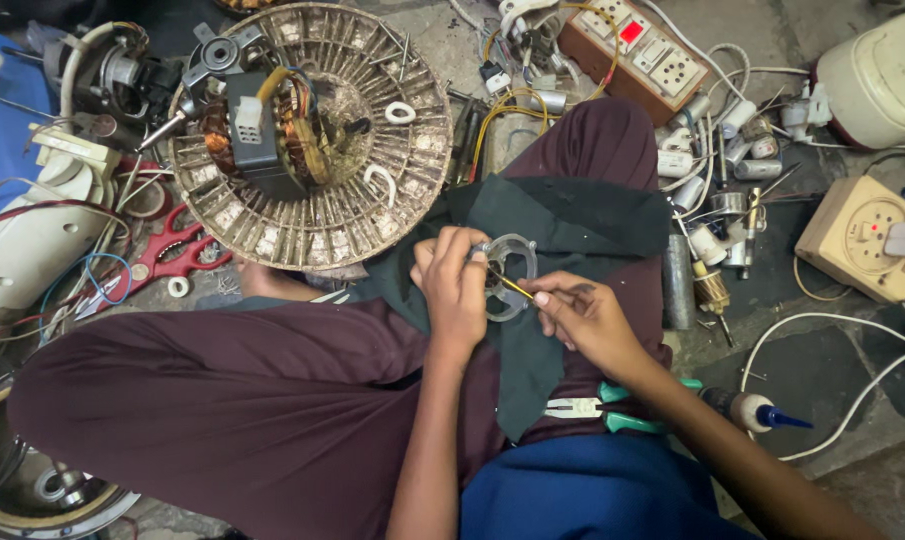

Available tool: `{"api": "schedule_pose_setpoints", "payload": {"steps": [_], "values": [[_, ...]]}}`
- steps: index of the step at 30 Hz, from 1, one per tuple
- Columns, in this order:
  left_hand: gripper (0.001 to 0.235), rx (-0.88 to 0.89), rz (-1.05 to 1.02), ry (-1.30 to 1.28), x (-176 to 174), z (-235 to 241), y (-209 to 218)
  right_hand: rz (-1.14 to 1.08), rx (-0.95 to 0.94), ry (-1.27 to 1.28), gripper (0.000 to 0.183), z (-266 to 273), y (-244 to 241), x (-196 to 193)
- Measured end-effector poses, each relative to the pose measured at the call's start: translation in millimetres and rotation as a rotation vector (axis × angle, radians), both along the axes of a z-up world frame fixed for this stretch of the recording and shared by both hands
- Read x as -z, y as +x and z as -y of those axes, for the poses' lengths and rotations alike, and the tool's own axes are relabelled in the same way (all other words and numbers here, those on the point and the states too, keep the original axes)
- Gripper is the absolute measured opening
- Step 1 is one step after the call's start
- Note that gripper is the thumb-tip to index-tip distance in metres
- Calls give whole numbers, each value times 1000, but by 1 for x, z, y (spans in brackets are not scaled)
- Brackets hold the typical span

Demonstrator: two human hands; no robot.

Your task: The person sits on the floor and uses a screwdriver to adjust a small metal housing, then applies glue from a bottle into the housing. They insert small white plastic rings into the housing and continue to adjust the interior with the screwdriver.

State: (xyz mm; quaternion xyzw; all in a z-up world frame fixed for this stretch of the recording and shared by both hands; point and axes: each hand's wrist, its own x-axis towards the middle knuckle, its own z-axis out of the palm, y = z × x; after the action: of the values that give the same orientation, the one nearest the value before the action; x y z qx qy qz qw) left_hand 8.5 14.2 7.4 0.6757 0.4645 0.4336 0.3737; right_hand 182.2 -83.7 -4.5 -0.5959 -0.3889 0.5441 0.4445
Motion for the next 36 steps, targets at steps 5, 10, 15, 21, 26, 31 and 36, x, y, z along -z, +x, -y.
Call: {"api": "schedule_pose_setpoints", "payload": {"steps": [5,10,15,21,26,31,36], "values": [[21,7,-8,-8,-1,1,-1,-5,45,19,30,1,0,1],[21,1,-10,-6,-2,1,1,-8,26,1,30,-1,1,1],[21,2,-8,-15,-2,1,0,2,15,-12,29,0,1,1],[20,1,-1,-12,-3,2,0,13,19,-31,28,0,0,-2],[19,9,0,-1,0,2,0,82,7,-75,23,-10,-4,-16],[19,11,0,16,5,2,0,470,-251,84,16,-34,3,-51],[20,24,2,37,13,-4,-1,855,-394,75,16,-56,-4,-79]]}}
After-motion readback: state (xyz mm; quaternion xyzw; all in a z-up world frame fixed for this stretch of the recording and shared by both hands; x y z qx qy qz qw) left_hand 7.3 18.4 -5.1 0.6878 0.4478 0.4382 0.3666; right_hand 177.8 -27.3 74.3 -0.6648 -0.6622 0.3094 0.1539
